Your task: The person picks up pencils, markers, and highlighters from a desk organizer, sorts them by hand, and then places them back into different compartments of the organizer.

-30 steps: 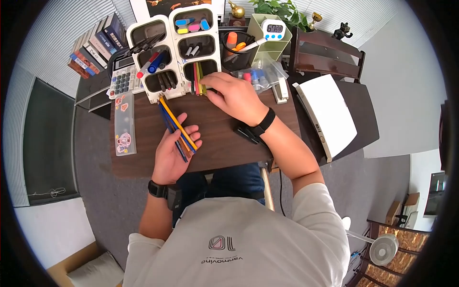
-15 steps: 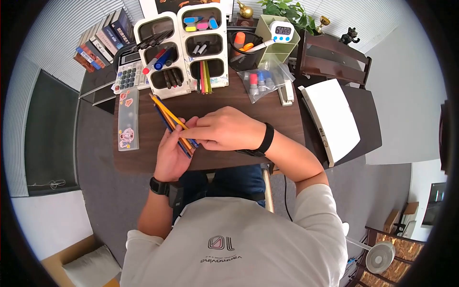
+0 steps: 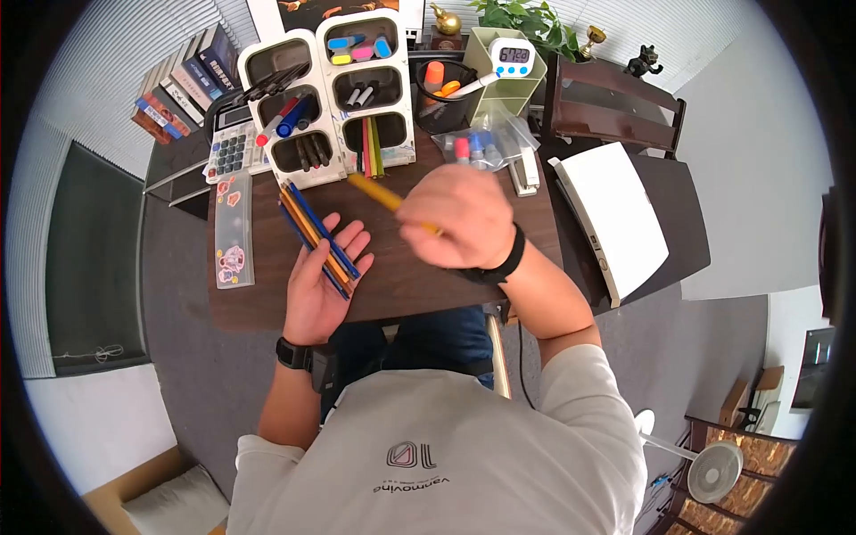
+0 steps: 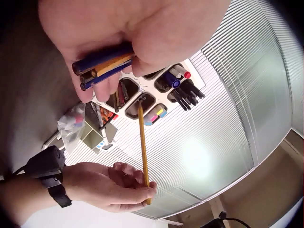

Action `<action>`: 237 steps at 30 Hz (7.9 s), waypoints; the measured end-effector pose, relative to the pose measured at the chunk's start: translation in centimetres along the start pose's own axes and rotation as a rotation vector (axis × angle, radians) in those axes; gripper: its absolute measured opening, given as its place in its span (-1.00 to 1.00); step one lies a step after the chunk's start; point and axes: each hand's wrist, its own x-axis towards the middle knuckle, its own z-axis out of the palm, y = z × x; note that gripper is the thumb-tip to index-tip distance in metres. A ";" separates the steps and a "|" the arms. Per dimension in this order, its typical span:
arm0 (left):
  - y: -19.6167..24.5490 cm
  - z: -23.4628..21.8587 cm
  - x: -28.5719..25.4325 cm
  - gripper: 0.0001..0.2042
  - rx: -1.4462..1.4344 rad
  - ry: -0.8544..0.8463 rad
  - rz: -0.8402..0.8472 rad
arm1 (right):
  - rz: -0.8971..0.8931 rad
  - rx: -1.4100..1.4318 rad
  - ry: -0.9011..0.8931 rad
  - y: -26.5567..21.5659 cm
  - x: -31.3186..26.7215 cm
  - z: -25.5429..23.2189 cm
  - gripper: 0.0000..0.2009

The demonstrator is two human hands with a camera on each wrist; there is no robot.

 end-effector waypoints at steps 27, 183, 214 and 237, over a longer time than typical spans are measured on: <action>-0.5 -0.7 0.4 -0.71 -0.078 -0.021 0.013 | 0.264 0.081 -0.460 0.2 -0.5 1.3 -0.85; -0.2 -1.0 0.6 -0.51 -0.093 -0.144 -0.029 | 0.161 -0.057 0.030 -0.1 -0.5 0.5 -0.71; -0.6 -0.8 0.7 -0.40 0.074 -0.085 0.037 | 0.034 0.294 -0.639 -2.8 -2.5 4.6 -0.71; -1.2 2.5 2.7 -0.39 0.377 -0.153 0.361 | 0.353 -0.205 -0.145 1.9 -1.7 2.2 -0.73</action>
